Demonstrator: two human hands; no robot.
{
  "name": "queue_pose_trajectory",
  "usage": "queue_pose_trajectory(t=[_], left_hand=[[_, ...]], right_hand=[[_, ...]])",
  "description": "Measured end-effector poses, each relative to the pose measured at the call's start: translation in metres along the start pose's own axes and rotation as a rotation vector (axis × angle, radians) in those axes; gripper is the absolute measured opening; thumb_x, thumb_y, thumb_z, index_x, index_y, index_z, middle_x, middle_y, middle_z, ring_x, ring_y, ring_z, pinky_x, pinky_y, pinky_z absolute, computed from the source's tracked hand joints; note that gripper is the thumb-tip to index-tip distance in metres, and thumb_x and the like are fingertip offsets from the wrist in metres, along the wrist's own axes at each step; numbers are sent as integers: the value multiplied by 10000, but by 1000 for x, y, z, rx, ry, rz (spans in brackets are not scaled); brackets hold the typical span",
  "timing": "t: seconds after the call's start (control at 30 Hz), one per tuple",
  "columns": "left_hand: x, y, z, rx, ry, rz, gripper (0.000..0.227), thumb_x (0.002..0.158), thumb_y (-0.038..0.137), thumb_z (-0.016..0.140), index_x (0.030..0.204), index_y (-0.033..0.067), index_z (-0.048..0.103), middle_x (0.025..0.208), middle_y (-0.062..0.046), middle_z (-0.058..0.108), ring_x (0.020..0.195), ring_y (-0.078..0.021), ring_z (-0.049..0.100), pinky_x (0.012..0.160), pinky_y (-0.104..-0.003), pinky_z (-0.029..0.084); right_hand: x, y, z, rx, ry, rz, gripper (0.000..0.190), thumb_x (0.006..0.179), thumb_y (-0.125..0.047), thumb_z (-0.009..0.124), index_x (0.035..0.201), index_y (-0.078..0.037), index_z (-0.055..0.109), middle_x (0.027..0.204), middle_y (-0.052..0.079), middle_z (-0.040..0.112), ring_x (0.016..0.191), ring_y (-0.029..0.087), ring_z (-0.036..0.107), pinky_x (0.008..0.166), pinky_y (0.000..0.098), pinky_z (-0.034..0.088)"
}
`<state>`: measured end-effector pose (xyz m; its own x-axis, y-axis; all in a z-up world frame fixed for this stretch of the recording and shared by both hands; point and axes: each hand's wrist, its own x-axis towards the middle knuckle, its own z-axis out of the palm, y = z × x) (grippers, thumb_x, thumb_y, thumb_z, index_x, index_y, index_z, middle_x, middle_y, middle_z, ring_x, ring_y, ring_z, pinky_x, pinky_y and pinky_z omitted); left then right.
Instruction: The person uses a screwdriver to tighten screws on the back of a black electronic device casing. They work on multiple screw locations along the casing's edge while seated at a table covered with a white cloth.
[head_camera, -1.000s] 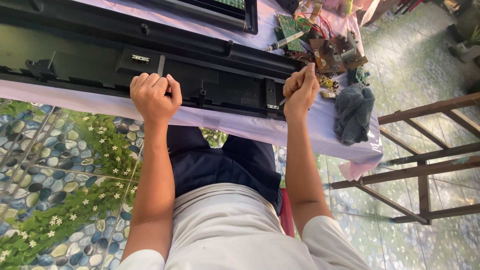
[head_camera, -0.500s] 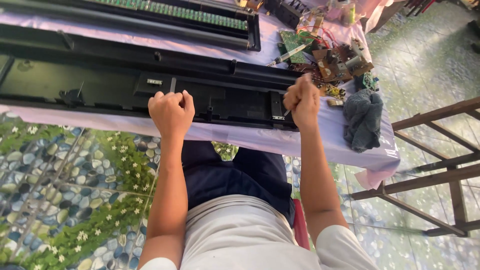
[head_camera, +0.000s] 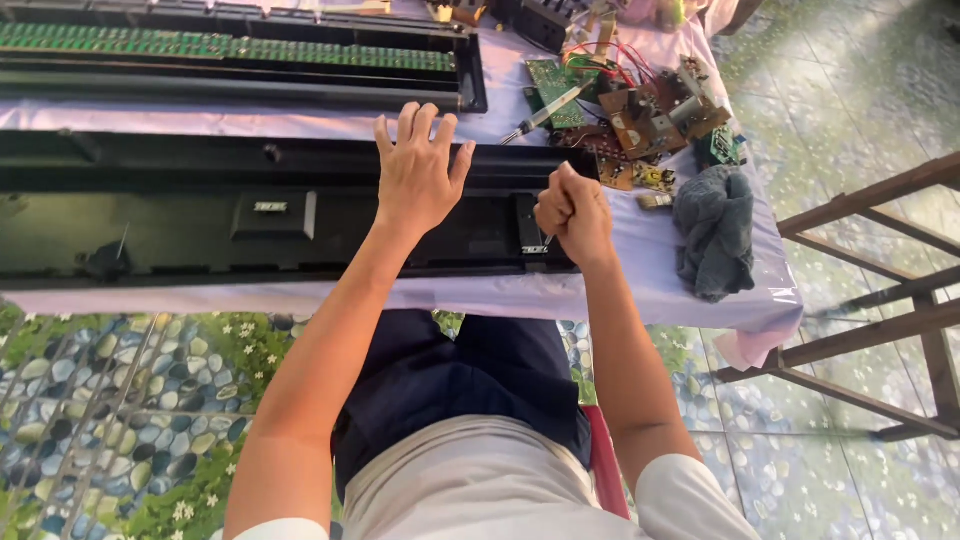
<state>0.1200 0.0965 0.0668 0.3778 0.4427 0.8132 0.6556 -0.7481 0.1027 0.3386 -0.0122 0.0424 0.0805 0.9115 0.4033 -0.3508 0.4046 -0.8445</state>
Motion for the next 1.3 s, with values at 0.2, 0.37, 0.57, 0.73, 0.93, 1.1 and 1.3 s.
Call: queue_pose_trajectory(t=[0.2, 0.37, 0.57, 0.73, 0.93, 1.1, 1.3], left_hand=[[18, -1, 69, -116, -101, 22, 396, 1050, 448, 496, 980, 99, 671, 1083, -137, 635, 1163, -344, 554, 989, -584, 324], [7, -4, 83, -51, -332, 115, 494, 1087, 538, 343, 971, 145, 620, 816, -101, 694, 752, -314, 707, 847, -591, 419], [4, -18, 86, -19, -411, 187, 331, 1037, 436, 424, 1011, 161, 606, 743, -50, 640, 627, -279, 661, 664, -467, 456], [7, -12, 73, 60, -372, 223, 289, 1013, 402, 492, 992, 132, 595, 701, -23, 531, 577, -232, 556, 642, -403, 417], [20, -6, 53, 110, -497, 173, 262, 1040, 365, 559, 1127, 128, 630, 802, -12, 641, 620, -217, 592, 668, -372, 471], [21, -6, 57, 91, -353, 194, 195, 1027, 325, 585, 969, 150, 647, 708, 18, 593, 553, -179, 541, 581, -324, 398], [25, -3, 51, 60, -362, 179, 203, 1036, 312, 553, 954, 147, 638, 714, 18, 581, 572, -181, 523, 590, -332, 391]], right_hand=[[-7, -6, 33, -255, 502, -208, 522, 1167, -380, 316, 713, -136, 404, 531, -2, 234, 412, 104, 203, 403, 257, 184], [-17, 4, 22, -187, 231, -248, 578, 1148, -215, 317, 580, -125, 371, 462, 13, 262, 364, 135, 220, 383, 258, 230], [-20, 0, 19, -254, 236, -278, 568, 1174, -314, 184, 682, -125, 397, 530, -19, 243, 404, 119, 215, 402, 262, 271], [-46, 15, -10, -1, 113, -193, 577, 1137, -254, 312, 567, -169, 325, 456, -43, 215, 365, 112, 171, 371, 257, 229], [-17, -37, 60, -488, 381, -66, 482, 1127, -434, 344, 824, -79, 465, 687, 49, 402, 565, 146, 373, 525, 275, 306], [-35, -28, 43, -242, 230, -176, 422, 1062, -107, 336, 643, -104, 290, 572, 30, 217, 536, 129, 126, 502, 340, 112], [-15, -41, 64, -487, 415, -141, 457, 1139, -318, 302, 754, -119, 447, 637, 11, 410, 550, 120, 354, 503, 266, 283]])
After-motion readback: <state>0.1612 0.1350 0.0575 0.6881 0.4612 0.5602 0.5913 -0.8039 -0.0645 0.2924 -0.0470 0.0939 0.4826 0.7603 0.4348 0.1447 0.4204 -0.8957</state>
